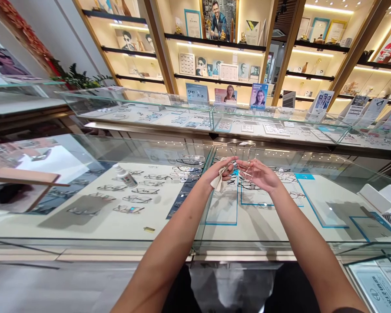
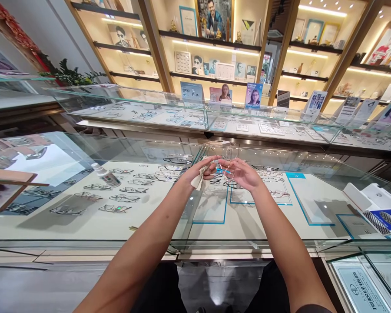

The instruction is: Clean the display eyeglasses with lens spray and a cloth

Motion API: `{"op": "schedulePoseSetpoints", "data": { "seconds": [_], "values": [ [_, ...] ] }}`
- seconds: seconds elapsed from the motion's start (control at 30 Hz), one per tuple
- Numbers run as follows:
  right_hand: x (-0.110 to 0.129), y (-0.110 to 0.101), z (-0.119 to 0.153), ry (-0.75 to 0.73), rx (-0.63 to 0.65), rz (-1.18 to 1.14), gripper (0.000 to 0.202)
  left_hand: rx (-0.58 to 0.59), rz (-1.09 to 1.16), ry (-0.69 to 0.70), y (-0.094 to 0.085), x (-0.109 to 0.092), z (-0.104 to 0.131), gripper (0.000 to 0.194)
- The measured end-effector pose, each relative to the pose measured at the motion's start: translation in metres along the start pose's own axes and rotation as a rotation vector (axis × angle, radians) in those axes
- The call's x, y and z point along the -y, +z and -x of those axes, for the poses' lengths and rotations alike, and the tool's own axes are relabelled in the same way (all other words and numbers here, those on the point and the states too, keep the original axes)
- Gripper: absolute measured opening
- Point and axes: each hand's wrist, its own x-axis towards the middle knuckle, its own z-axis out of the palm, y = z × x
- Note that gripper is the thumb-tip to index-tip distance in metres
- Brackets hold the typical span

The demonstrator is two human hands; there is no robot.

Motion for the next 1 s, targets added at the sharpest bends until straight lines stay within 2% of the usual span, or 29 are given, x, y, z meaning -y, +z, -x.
{"op": "schedulePoseSetpoints", "data": {
  "seconds": [0.17,0.27,0.4,0.7,0.87,1.0],
  "values": [
    [0.0,0.008,0.002,0.006,0.086,0.004,0.036,-0.043,-0.019,0.055,0.001,0.004,-0.002,0.031],
    [0.002,0.007,0.002,-0.024,0.048,-0.018,0.035,-0.088,0.003,0.055,0.0,0.002,-0.004,0.032],
    [0.005,-0.002,0.0,-0.146,0.004,-0.101,0.027,-0.127,0.016,0.048,-0.002,0.001,-0.006,0.032],
    [0.007,-0.006,0.0,-0.27,-0.024,-0.201,0.027,-0.1,-0.088,0.086,0.0,0.004,-0.004,0.038],
    [0.01,-0.012,0.0,-0.283,-0.051,-0.212,0.027,-0.074,-0.356,0.047,0.001,0.002,0.0,0.04],
    [0.015,-0.016,0.002,-0.312,-0.074,-0.208,0.026,-0.147,-0.763,0.149,-0.003,0.0,0.006,0.024]
  ]
}}
